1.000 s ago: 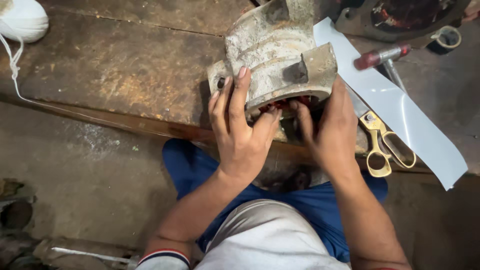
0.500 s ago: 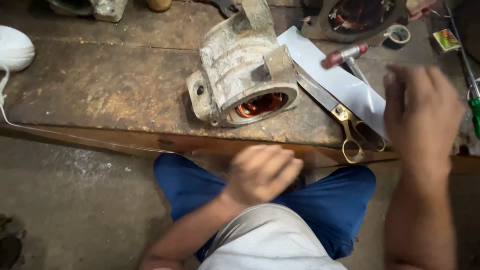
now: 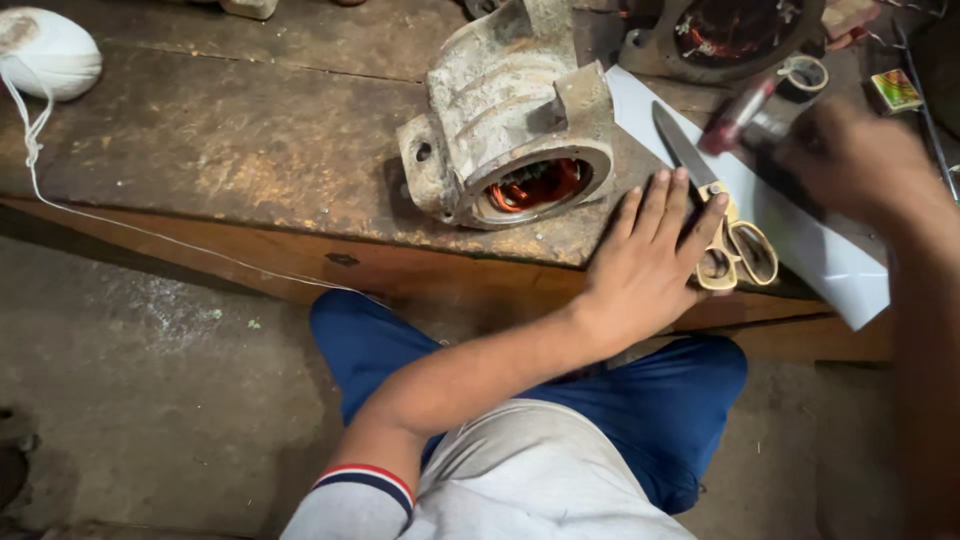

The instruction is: The person inserts copper wire coils into a motor housing, trims excess wire with scissors, and uses a hammer to tap the coils into place. They also tie off the coils with white string to secure them.

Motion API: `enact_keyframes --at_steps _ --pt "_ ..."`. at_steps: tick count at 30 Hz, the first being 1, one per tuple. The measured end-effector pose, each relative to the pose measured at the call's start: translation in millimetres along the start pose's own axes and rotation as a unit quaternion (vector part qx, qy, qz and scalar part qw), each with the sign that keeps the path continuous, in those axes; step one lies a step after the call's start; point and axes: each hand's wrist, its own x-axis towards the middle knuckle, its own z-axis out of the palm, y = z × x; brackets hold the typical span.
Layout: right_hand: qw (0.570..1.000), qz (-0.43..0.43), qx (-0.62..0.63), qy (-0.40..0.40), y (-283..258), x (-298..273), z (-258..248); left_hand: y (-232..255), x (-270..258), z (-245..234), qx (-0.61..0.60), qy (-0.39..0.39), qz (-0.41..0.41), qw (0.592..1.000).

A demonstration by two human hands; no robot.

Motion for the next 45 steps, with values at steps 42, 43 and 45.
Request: enact_keyframes --at_steps 42,43,45 --pt "0.943 -0.253 -0.064 0.205 -171.7 -133.3 10.0 -112.2 -58.4 -87.0 0.080 0.208 -0.081 0.972" --pt "0.933 -0.273 -0.025 0.232 -170.1 -131.3 12.3 -113.4 -57.1 -88.5 0.067 0.215 -0.073 0.972" --pt "0.908 -0.311 0.060 0.273 -168.8 -136.2 22.0 -111.9 -60.9 -89.9 0.041 0.219 -0.065 0.973"
